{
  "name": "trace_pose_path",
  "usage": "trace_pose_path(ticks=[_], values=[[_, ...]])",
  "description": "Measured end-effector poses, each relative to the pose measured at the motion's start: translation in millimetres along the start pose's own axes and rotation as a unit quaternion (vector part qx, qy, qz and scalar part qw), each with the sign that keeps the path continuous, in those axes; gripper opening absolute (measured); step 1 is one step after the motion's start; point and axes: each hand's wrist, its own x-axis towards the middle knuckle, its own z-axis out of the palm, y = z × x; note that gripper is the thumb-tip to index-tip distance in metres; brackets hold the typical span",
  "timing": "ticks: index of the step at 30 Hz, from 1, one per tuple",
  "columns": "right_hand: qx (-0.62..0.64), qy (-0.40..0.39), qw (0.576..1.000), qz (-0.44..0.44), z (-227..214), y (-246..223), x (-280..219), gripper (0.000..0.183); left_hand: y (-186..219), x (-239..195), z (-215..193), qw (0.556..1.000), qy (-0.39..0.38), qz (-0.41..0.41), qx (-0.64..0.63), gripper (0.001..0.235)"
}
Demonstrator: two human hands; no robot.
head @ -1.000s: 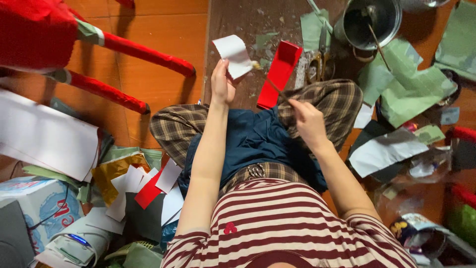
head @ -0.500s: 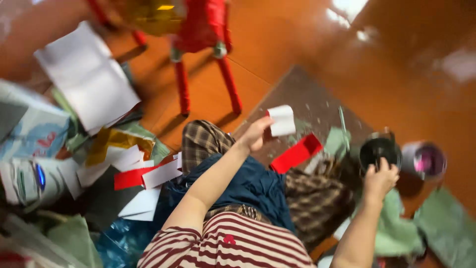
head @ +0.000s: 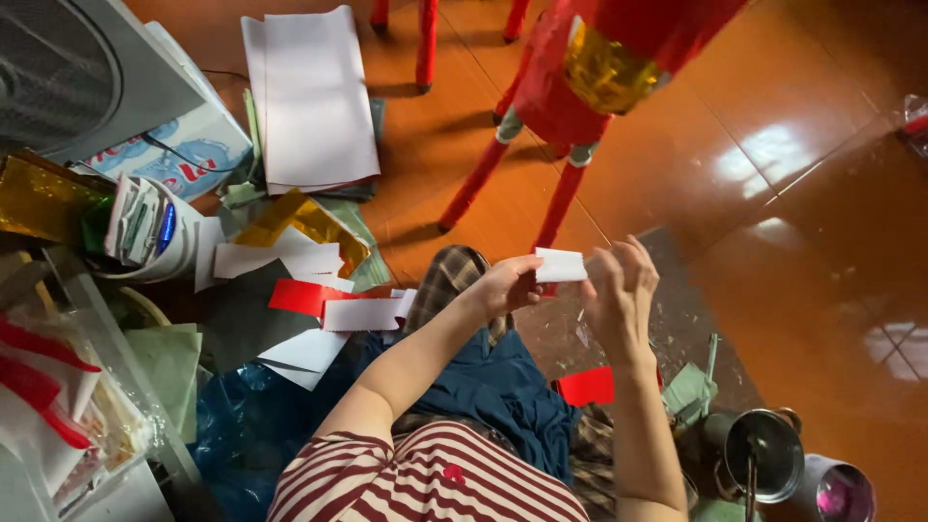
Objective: Decorating a paper horse model by applying colored paper strips and glue.
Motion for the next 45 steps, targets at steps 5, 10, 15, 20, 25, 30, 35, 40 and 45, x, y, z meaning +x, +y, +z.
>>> trace_pose_path(ticks=[5, 10, 15, 20, 25, 30, 35, 40, 45], values=[[0.032, -0.050, 0.990, -0.128, 6, -25, 39, 0.024, 18, -19, -12, 0.997, -0.049, 0.050, -0.029, 0.038], [0.031, -0.036, 0.996, -0.071, -12, -54, 73, 0.011, 42, -67, 52, 0.974, -0.224, 0.043, -0.003, 0.057], [0.217, -0.035, 0.975, -0.011, -36, -80, 87, 0.013, 62, -79, 82, 0.946, -0.278, 0.166, 0.009, 0.069], [0.404, 0.034, 0.910, 0.087, -54, -49, 91, 0.009, 100, -81, 51, 0.902, -0.187, 0.384, -0.053, 0.040], [0.668, 0.103, 0.727, 0.118, -67, -26, 110, 0.013, 161, -109, 79, 0.890, -0.182, 0.417, 0.037, 0.017], [0.708, 0.129, 0.683, 0.127, -81, -27, 164, 0.022, 237, -108, 147, 0.891, -0.160, 0.419, 0.064, 0.024], [0.778, 0.119, 0.592, 0.174, -55, -30, 197, 0.019, 286, -93, 180, 0.884, -0.139, 0.438, 0.091, 0.031], [0.795, 0.099, 0.557, 0.219, -30, -32, 204, 0.016, 280, -81, 202, 0.893, -0.105, 0.427, 0.092, 0.024], [0.830, 0.066, 0.504, 0.228, -29, -44, 210, 0.020, 270, -64, 200, 0.862, -0.059, 0.486, 0.132, 0.018]])
